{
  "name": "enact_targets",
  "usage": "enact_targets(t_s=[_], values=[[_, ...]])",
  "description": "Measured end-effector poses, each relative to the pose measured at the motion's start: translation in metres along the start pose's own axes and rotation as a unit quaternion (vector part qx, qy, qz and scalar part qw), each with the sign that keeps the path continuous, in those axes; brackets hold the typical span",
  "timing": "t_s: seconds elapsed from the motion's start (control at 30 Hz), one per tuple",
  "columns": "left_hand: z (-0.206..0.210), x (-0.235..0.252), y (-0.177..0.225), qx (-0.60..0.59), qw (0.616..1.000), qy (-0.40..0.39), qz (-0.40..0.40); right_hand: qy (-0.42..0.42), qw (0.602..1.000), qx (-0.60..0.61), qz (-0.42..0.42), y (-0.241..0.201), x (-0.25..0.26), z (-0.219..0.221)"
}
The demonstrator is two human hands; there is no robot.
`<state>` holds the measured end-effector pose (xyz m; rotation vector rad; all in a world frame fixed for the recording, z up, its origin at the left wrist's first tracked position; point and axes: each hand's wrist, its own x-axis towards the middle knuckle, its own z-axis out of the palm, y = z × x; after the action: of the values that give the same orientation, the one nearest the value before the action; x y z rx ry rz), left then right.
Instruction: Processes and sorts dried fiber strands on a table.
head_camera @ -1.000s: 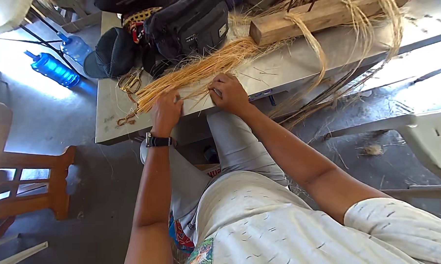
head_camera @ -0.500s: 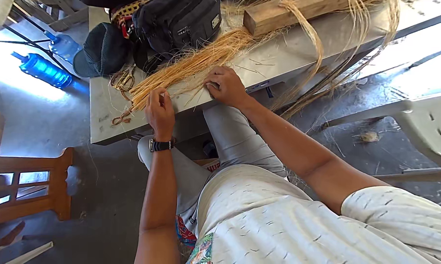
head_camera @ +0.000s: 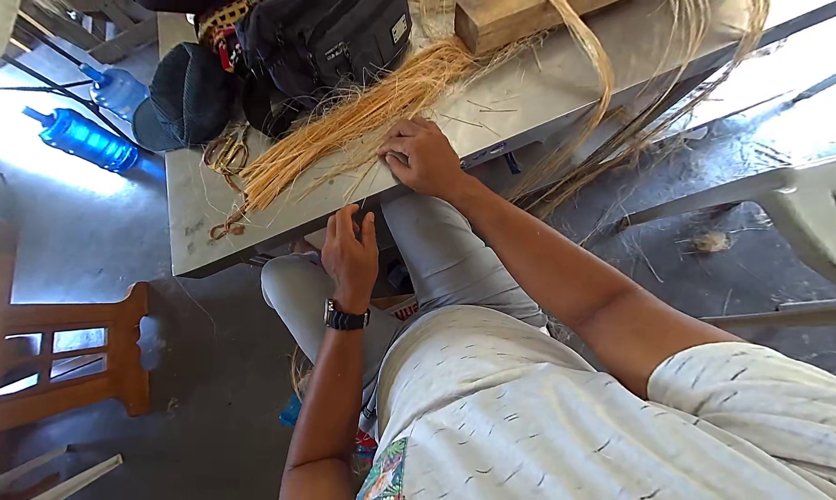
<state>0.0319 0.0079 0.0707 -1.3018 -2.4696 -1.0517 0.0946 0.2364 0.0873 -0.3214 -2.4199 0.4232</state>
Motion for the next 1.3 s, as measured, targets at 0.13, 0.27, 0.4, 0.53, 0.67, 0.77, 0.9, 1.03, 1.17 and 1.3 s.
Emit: enact_targets(t_s=[0.13, 0.27, 0.4, 0.53, 0.67, 0.77, 0.9, 1.03, 1.17, 1.3], values=[[0.011, 0.004, 0.007, 0.008, 1.000, 0.003, 0.001, -0.006, 1.000, 0.001, 0.004, 0.000, -0.002, 0.000], [0.011, 0.007, 0.015, -0.012, 0.999, 0.033, 0.030, -0.002, 1.000, 0.002, 0.001, 0.000, -0.001, 0.000], [0.000, 0.016, 0.020, -0.087, 0.995, 0.035, 0.039, 0.021, 0.998, 0.059, 0.017, 0.001, -0.001, -0.003], [-0.013, 0.026, 0.016, -0.245, 0.970, 0.000, -0.003, 0.055, 0.983, 0.165, 0.063, 0.002, 0.000, -0.014], [-0.023, 0.039, 0.009, -0.457, 0.890, -0.002, -0.002, 0.114, 0.950, 0.280, 0.084, 0.006, -0.002, -0.021], [-0.028, 0.051, 0.000, -0.575, 0.818, 0.015, -0.018, 0.157, 0.947, 0.268, 0.083, 0.003, -0.003, -0.030], [-0.043, 0.056, -0.014, -0.667, 0.743, 0.030, -0.049, 0.169, 0.971, 0.140, 0.092, 0.001, -0.002, -0.053], [-0.062, 0.054, -0.029, -0.733, 0.679, 0.021, -0.033, 0.067, 0.987, -0.008, 0.147, 0.030, 0.011, -0.065], [-0.079, 0.046, -0.047, -0.747, 0.665, 0.017, -0.026, -0.073, 0.985, -0.066, 0.144, 0.049, 0.022, -0.066], [-0.098, 0.033, -0.066, -0.733, 0.679, 0.030, -0.040, -0.152, 0.974, -0.078, 0.151, 0.063, 0.023, -0.049]])
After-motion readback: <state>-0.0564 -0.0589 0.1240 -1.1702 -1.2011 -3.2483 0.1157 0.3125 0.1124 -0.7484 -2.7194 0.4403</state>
